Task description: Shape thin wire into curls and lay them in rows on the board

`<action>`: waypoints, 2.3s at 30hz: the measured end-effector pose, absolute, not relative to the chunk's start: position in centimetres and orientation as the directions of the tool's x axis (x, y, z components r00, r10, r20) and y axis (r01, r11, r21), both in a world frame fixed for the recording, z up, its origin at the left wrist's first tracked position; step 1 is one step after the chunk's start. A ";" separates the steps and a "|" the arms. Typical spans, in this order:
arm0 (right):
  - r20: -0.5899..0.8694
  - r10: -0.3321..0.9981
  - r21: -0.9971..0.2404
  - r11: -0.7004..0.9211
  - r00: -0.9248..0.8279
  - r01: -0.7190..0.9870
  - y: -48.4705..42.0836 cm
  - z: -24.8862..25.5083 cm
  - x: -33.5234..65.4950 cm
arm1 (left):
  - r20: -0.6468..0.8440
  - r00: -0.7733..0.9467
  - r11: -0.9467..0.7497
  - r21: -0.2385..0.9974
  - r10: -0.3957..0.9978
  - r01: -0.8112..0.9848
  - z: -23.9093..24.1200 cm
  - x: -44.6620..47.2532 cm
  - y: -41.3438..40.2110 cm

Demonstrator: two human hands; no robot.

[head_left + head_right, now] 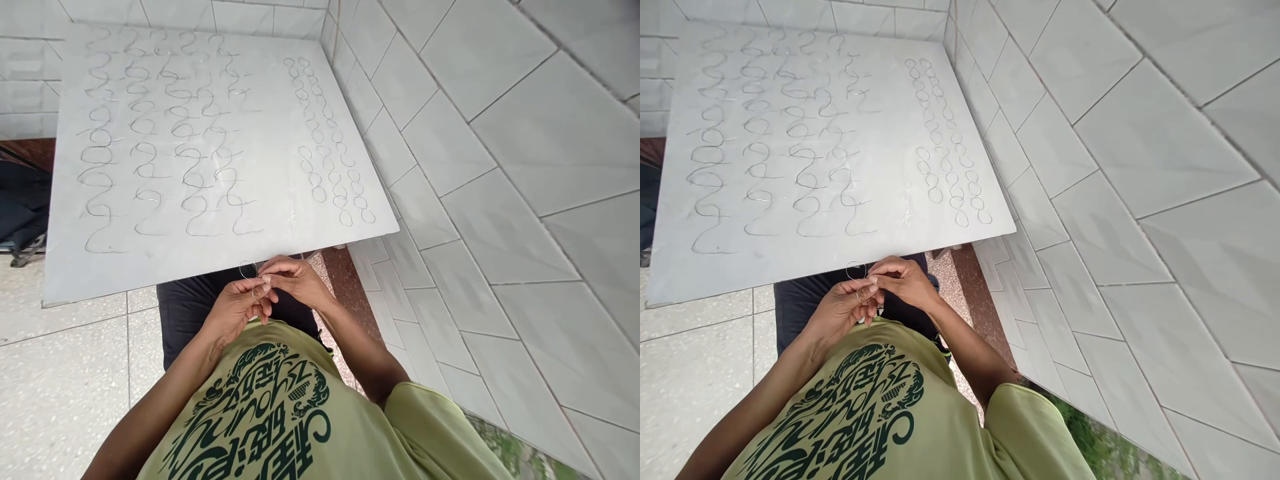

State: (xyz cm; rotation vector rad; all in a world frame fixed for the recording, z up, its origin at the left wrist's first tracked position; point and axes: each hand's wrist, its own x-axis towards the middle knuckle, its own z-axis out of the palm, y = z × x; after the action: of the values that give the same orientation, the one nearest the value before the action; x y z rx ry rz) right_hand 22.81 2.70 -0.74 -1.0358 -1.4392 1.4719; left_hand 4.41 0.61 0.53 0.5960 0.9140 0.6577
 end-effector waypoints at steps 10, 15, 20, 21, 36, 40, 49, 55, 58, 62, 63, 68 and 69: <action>0.085 0.986 -0.988 0.103 -0.143 0.118 2.2 -1.1 22.0 | -0.508 0.289 0.572 0.791 0.812 -0.218 0.3 2.6 0.9; 0.042 0.977 -0.986 0.075 -0.210 0.151 1.7 -0.4 22.0 | -0.421 0.217 0.439 0.898 0.881 -0.037 1.1 2.7 1.0; -0.027 0.969 -0.997 -0.010 -0.245 0.071 1.4 -0.6 21.9 | -0.414 0.219 0.442 0.892 0.883 -0.093 0.8 2.9 1.4; -0.045 0.970 -0.998 -0.035 -0.240 0.044 1.4 -0.7 21.9 | -0.411 0.215 0.442 0.890 0.886 -0.117 0.8 2.9 1.4; -0.150 0.988 -0.986 -0.152 -0.033 -0.073 0.9 -2.2 21.2 | -0.269 0.049 0.273 0.955 0.962 -0.120 1.6 4.3 -0.2; -0.123 0.992 -0.989 -0.125 0.033 0.079 0.9 -2.5 20.8 | -0.071 0.074 0.064 0.993 0.995 0.098 0.8 4.5 -1.1; -0.297 0.954 -0.920 -0.275 0.036 -0.279 1.7 -2.2 20.1 | 0.127 0.126 -0.156 0.956 0.984 0.250 -0.4 4.2 -1.9; -0.451 0.887 -0.721 -0.425 -0.095 -0.547 1.1 -2.6 20.2 | -0.109 0.066 0.115 0.989 0.992 -0.098 0.2 3.8 -0.8; -0.424 0.905 -0.729 -0.368 -0.041 -0.577 0.6 -2.4 19.9 | -0.212 0.112 0.235 0.931 0.971 -0.281 0.3 3.6 0.1; -0.410 0.912 -0.735 -0.334 -0.006 -0.590 0.2 -2.3 19.5 | -0.263 0.134 0.294 0.888 0.955 -0.352 0.0 3.3 0.8; -0.412 0.911 -0.728 -0.340 -0.017 -0.596 0.2 -2.3 19.4 | -0.277 0.149 0.314 0.878 0.949 -0.361 0.0 3.1 1.0; -0.413 0.908 -0.688 -0.361 -0.068 -0.629 0.0 -2.1 19.5 | -0.343 0.292 0.440 0.805 0.893 -0.398 -0.4 2.1 1.4; -0.412 0.908 -0.682 -0.364 -0.078 -0.634 -0.1 -2.0 19.6 | -0.349 0.324 0.462 0.789 0.879 -0.405 -0.6 1.8 1.5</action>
State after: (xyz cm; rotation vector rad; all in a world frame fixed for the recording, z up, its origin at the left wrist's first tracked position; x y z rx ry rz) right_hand 19.59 -0.08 -1.98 -0.9830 -0.3942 1.7006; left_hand 1.85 1.49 -0.55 0.6503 0.8672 0.9243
